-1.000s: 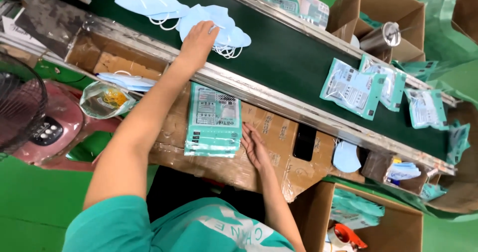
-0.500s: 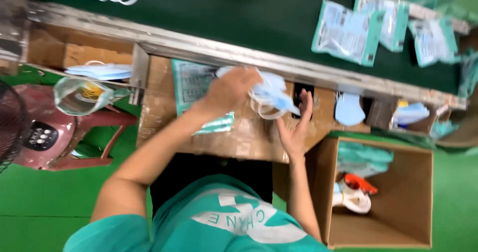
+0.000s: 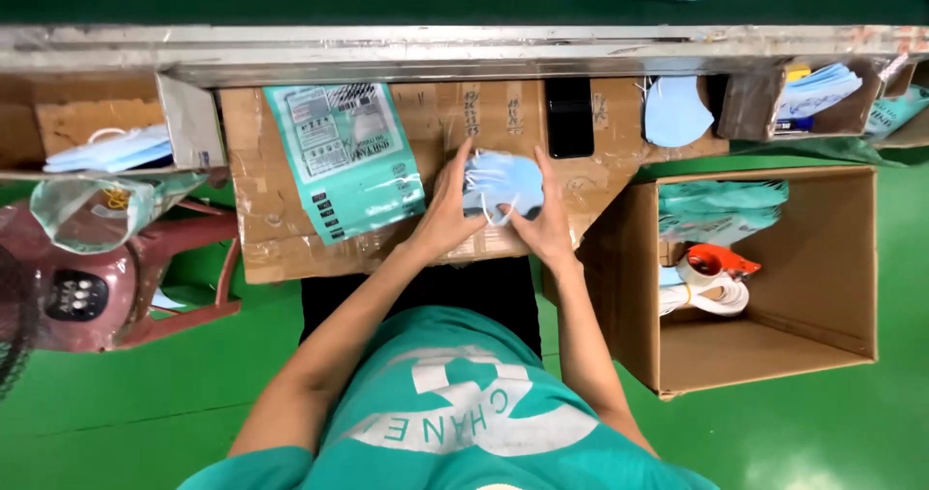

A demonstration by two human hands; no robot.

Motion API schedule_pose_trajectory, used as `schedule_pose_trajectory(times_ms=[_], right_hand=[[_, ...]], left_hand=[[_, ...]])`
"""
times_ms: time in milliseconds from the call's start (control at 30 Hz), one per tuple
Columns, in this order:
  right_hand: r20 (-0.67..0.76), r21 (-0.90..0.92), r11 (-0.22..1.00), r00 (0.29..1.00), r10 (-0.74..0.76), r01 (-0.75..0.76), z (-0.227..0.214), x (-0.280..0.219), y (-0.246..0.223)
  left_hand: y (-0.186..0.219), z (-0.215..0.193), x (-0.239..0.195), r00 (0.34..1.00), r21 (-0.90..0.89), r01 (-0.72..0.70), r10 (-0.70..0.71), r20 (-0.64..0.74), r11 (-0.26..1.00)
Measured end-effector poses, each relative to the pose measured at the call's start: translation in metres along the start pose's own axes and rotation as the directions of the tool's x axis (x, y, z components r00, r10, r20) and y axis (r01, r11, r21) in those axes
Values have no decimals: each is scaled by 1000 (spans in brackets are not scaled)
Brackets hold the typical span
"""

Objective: Packing blue face masks into green plastic bags on an industrial assembly line.

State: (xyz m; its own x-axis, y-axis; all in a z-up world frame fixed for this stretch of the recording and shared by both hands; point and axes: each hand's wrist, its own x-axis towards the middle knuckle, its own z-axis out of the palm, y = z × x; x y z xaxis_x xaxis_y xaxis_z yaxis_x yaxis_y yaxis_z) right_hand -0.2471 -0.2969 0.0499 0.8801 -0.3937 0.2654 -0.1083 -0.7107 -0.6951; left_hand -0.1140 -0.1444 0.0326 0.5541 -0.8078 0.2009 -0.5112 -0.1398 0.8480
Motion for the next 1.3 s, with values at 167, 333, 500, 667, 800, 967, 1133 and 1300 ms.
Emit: schedule_pose_trajectory(times_ms=[167, 333, 500, 667, 800, 967, 1133, 1300], right_hand=[[29, 183, 979, 996, 89, -93, -4, -1, -15], [41, 324, 936, 991, 130, -136, 4, -6, 4], [-1, 400, 912, 995, 99, -90, 15, -17, 14], [44, 447, 873, 980, 196, -195, 18, -12, 11], [-3, 368, 923, 992, 123, -113, 17, -17, 21], [-128, 354, 889, 927, 353, -290, 51, -27, 46], [-287, 98, 992, 952, 108, -83, 39, -20, 27], [-279, 229, 944, 913, 299, -239, 45, -4, 36]], left_hand=[[-4, 9, -11, 996, -251, 39, -17, 86, 967], [-12, 17, -9, 994, -168, 110, -106, 30, 980], [-16, 29, -19, 994, -261, 84, -62, 91, 962], [-19, 35, -7, 999, -286, 41, -41, 6, 957], [-18, 35, 7, 923, -215, 384, -372, 98, 898], [-11, 27, -6, 972, -210, 209, -227, -65, 955], [22, -66, -21, 931, 298, -179, 260, -256, 937], [-23, -136, -42, 934, 522, -42, 219, -282, 852]])
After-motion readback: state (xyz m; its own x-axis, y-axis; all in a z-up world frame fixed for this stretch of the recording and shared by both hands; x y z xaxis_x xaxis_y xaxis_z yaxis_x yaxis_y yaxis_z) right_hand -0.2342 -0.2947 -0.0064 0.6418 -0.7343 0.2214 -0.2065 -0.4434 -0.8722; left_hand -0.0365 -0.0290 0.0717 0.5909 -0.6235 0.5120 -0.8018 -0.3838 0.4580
